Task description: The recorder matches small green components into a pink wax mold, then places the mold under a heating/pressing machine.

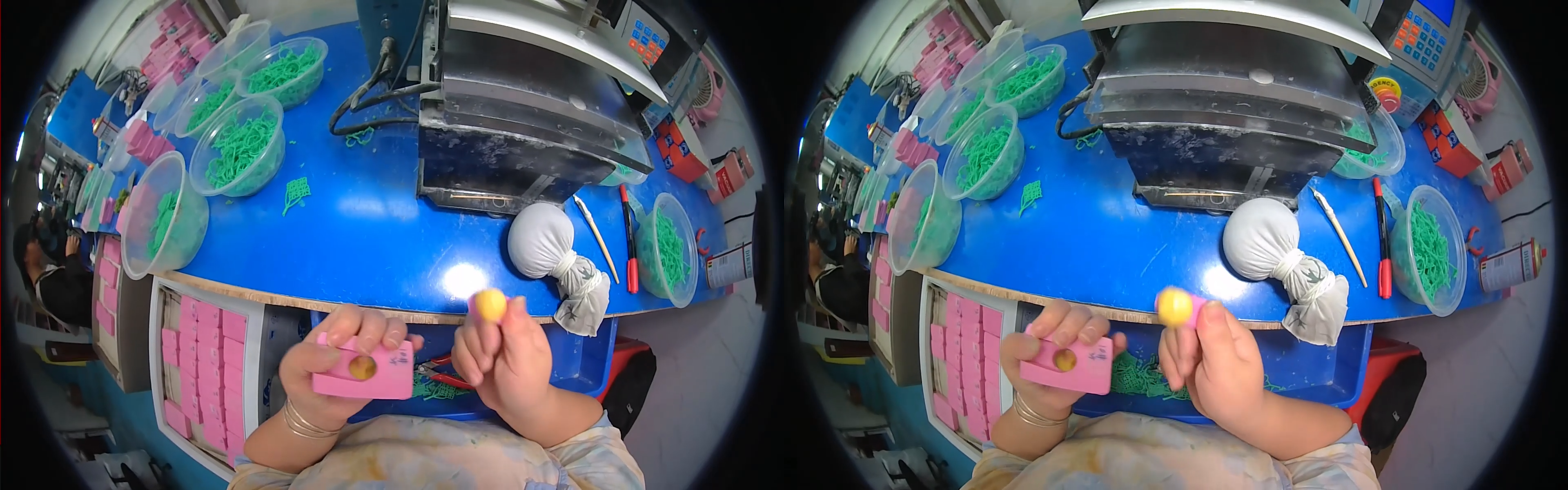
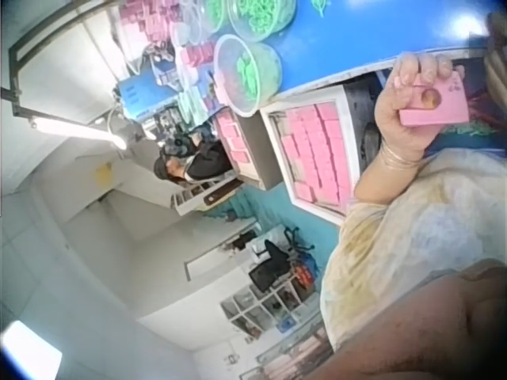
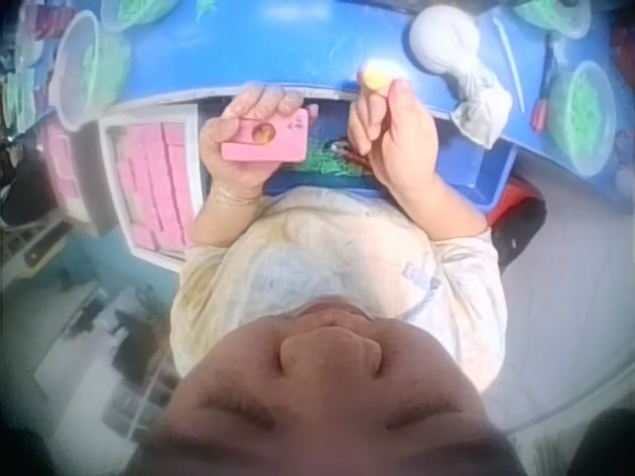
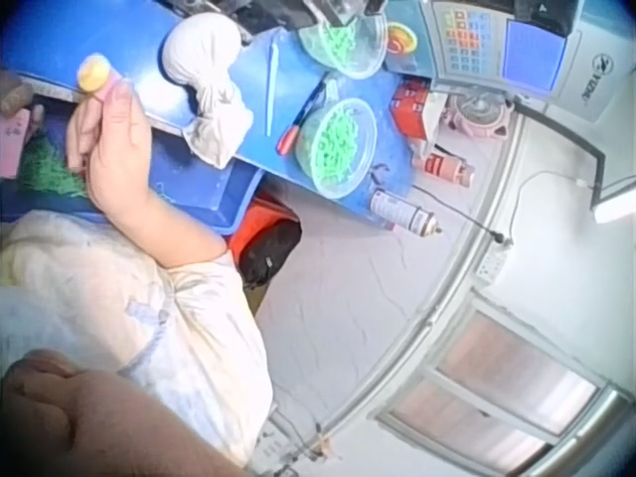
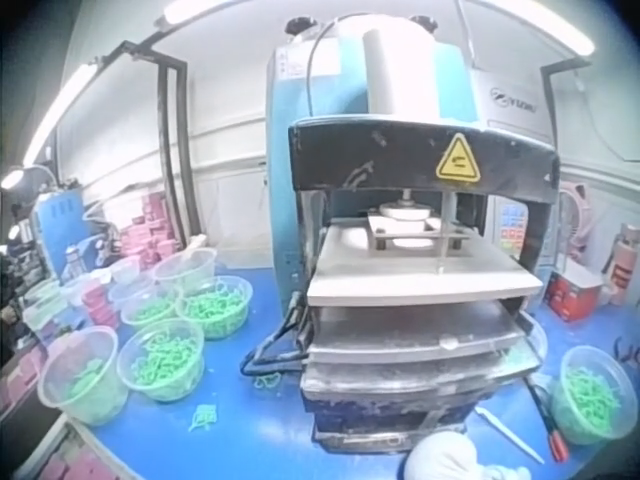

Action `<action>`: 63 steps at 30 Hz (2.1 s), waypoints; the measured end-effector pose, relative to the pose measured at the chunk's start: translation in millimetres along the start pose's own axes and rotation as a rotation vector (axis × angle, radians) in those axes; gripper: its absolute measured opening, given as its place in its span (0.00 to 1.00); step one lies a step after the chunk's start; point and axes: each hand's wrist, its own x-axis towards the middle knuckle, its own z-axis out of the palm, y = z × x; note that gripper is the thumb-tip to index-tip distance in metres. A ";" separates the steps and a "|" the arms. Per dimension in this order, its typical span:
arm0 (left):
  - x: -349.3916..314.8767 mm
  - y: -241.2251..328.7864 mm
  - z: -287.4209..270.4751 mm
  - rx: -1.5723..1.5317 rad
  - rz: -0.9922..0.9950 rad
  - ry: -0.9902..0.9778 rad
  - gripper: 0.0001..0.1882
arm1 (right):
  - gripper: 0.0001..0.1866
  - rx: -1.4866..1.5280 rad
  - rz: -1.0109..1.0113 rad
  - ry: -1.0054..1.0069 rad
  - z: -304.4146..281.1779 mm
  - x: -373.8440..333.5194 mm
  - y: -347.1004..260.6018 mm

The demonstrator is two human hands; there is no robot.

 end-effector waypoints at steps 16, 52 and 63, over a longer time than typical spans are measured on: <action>-16.1 -6.8 35.4 1.865 0.377 -0.260 0.45 | 0.28 -0.240 -0.105 -0.377 -1.6 -5.6 5.8; -6.7 9.6 -4.9 0.099 0.097 0.060 0.32 | 0.16 -1.375 0.056 -0.674 9.1 0.1 -5.6; -11.4 -12.3 6.2 0.251 0.006 0.357 0.28 | 0.19 -1.250 -0.527 -0.679 15.6 0.8 -11.8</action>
